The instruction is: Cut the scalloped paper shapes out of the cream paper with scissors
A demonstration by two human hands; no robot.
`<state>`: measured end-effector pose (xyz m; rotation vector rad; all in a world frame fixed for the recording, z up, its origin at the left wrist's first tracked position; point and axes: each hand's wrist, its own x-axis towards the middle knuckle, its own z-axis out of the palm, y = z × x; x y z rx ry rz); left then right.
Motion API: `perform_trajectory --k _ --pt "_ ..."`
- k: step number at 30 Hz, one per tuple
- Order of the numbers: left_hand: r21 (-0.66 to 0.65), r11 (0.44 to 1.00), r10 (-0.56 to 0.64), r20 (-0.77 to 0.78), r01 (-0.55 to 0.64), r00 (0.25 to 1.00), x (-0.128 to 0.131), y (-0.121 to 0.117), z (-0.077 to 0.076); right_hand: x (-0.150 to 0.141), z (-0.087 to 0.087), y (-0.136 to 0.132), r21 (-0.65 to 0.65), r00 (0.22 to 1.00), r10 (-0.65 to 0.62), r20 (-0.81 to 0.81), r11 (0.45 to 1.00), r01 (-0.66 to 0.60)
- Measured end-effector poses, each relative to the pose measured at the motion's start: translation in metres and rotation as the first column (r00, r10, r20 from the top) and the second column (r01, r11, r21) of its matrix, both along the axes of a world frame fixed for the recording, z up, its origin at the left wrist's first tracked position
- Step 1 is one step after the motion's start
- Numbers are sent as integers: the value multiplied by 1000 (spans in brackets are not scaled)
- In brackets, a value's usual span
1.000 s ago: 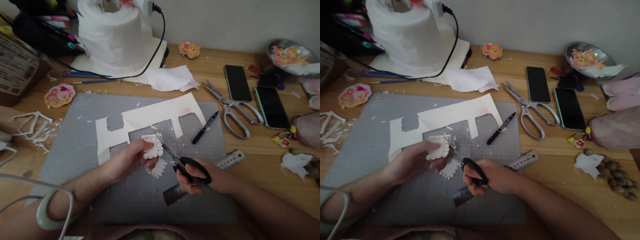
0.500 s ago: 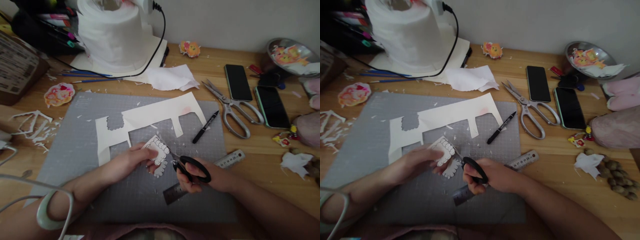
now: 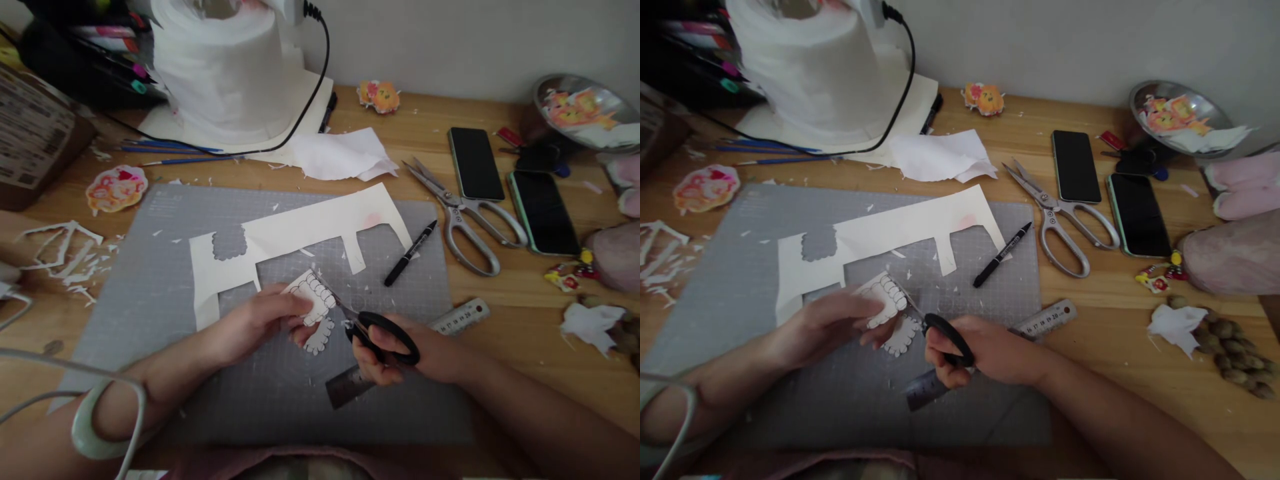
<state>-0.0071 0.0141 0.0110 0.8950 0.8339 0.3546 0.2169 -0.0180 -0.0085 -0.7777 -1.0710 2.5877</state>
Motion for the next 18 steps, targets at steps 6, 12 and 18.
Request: perform_trajectory --k 6,12,18 --pt "-59 998 29 15 -28 999 0 0 0 0 -1 -1 0 1000 -11 4 1000 11" --pt "-102 992 77 20 -74 997 1 -1 0 -2 -1 -1 21 1000 -14 1 1000 14" --pt "-52 994 98 16 -97 995 3 -1 0 -2 6 1 32 1000 -15 19 999 15"
